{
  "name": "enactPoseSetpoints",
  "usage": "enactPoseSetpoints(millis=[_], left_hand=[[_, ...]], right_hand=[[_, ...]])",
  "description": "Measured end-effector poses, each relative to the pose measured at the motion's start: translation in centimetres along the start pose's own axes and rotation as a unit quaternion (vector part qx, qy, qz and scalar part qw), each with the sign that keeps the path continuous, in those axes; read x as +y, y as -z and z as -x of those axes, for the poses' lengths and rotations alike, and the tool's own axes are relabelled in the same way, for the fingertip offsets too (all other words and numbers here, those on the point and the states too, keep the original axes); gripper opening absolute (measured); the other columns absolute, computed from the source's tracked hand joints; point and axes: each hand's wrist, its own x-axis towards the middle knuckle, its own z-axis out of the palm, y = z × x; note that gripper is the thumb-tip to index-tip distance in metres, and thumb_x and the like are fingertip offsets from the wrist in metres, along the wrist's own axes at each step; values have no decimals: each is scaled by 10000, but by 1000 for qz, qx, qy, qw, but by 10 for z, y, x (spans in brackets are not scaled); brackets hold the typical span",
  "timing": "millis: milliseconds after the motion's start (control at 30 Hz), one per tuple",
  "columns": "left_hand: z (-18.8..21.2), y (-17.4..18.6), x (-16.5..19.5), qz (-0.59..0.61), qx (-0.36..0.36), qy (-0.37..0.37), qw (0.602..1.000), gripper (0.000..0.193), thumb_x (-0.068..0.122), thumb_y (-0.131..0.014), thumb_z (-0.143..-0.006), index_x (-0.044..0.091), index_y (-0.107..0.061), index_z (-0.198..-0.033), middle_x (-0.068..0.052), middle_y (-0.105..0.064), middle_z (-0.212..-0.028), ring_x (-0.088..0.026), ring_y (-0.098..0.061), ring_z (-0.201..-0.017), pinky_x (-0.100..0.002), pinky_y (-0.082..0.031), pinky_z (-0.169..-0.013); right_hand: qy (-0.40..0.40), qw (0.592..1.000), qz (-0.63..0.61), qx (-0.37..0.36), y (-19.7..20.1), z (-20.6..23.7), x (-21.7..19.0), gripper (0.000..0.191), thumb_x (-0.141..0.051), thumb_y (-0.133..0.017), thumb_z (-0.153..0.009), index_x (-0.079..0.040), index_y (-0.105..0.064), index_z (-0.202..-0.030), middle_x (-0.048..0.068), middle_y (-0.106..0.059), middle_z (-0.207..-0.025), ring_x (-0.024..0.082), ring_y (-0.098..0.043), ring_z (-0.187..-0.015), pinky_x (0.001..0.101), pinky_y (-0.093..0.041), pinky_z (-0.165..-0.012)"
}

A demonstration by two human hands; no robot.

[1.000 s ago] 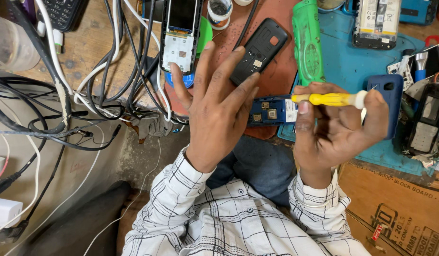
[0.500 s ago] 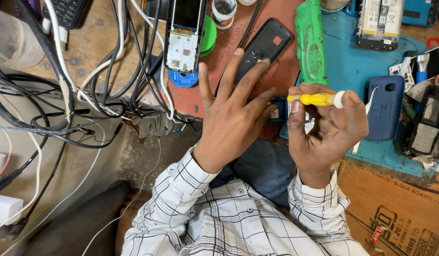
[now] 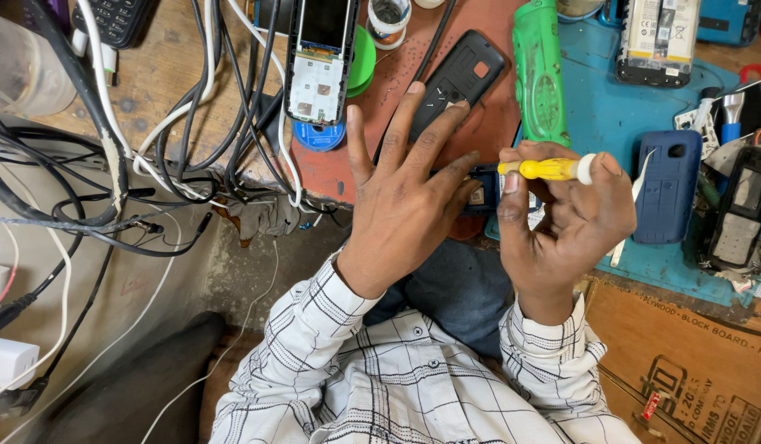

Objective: The person repairs a blue feature phone at a cluttered workbench. They unscrew the back cover with a yellow screwdriver, remove the battery, wipe the inside of the phone with a cloth, reinsert the battery and cover, and tighten the screws with the screwdriver.

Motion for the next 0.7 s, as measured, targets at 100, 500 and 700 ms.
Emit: enactPoseSetpoints(millis=[100,500,700], left_hand=[[0,0,0,-2,-5,0,1000,232,297,-795,-957,154,-804,-1138,-14,-484,-1570,-331,-271,-1571,-704,12,-1261],[9,27,-4,50,-44,11,998,546,487,-842,-845,149,-743,-1262,-62,-469,-1559,-365,-267,-1544,-713,49,-1213],[26,30,-16,7,-37,48,998,581,498,-833,-883,192,-695,-1357,-84,-430,-1603,-375,-234,-1573,-706,64,-1227]], right_hand=[[-3,1000,-7,-7,1,0,0,648,104,-585,-1149,-197,-178,-1554,234,-588,-1302,264,-649,-1116,403,-595,-996],[-25,998,-60,-4,2,2,-14,680,102,-589,-1160,-252,-181,-1572,243,-594,-1263,272,-673,-1025,393,-603,-936],[-3,992,-100,-81,-2,2,-22,786,114,-597,-1051,-292,-236,-1619,288,-652,-1187,331,-747,-1026,398,-668,-865]])
